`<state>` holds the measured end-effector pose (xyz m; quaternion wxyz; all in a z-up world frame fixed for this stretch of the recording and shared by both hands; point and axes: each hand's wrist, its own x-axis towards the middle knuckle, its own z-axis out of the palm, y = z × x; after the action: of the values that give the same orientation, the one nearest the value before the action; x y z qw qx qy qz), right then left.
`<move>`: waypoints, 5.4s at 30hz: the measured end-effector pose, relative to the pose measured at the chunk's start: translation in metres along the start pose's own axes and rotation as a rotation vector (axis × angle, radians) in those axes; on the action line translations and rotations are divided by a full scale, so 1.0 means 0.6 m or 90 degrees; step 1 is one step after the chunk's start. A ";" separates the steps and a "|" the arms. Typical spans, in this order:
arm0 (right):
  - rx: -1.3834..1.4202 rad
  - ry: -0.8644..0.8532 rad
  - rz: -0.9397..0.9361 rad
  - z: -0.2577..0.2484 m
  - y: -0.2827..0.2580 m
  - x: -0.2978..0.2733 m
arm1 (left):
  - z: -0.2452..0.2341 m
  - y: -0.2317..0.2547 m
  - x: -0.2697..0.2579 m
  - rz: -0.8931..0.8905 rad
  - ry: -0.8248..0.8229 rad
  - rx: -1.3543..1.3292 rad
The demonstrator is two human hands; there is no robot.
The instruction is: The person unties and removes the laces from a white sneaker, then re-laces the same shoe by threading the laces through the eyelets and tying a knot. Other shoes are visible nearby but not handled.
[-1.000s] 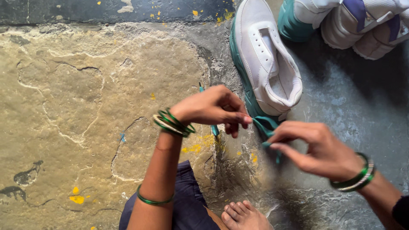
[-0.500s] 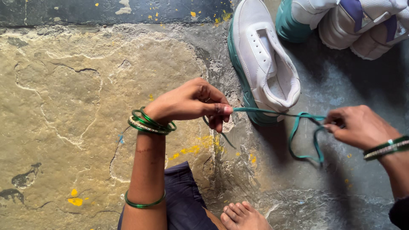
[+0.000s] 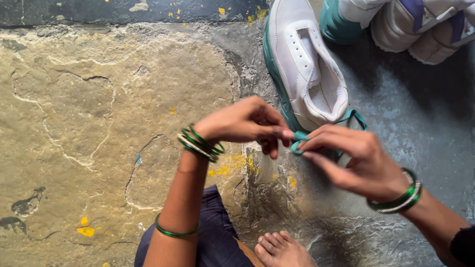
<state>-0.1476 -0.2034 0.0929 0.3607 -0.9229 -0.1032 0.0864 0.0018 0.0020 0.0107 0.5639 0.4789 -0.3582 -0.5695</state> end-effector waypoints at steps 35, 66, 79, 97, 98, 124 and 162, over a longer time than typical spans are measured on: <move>-0.269 0.313 -0.222 -0.112 0.060 0.007 | -0.139 -0.053 -0.103 0.492 1.195 -0.056; 0.018 -0.081 -0.198 -0.063 0.026 -0.183 | 0.418 0.008 -0.003 0.024 0.592 0.562; -0.345 -0.167 -0.307 -0.389 -0.197 -0.213 | 0.897 0.205 -0.134 0.188 0.863 0.681; -0.242 0.087 -0.026 0.104 0.142 -0.152 | 0.892 0.282 -0.022 0.111 0.855 0.832; -0.258 0.095 -0.066 0.103 0.140 -0.155 | 0.882 0.290 -0.010 0.126 0.842 0.862; 0.551 0.542 -0.027 -0.035 0.176 -0.198 | 0.372 0.076 -0.062 -0.104 0.818 0.500; 0.072 0.160 -0.128 0.058 0.098 -0.098 | 0.280 -0.045 0.102 0.078 0.840 0.529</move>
<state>-0.2048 -0.2377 0.0327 0.4292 -0.8897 -0.1437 -0.0602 -0.1600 -0.0776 0.0241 0.4653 0.8696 -0.1587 0.0460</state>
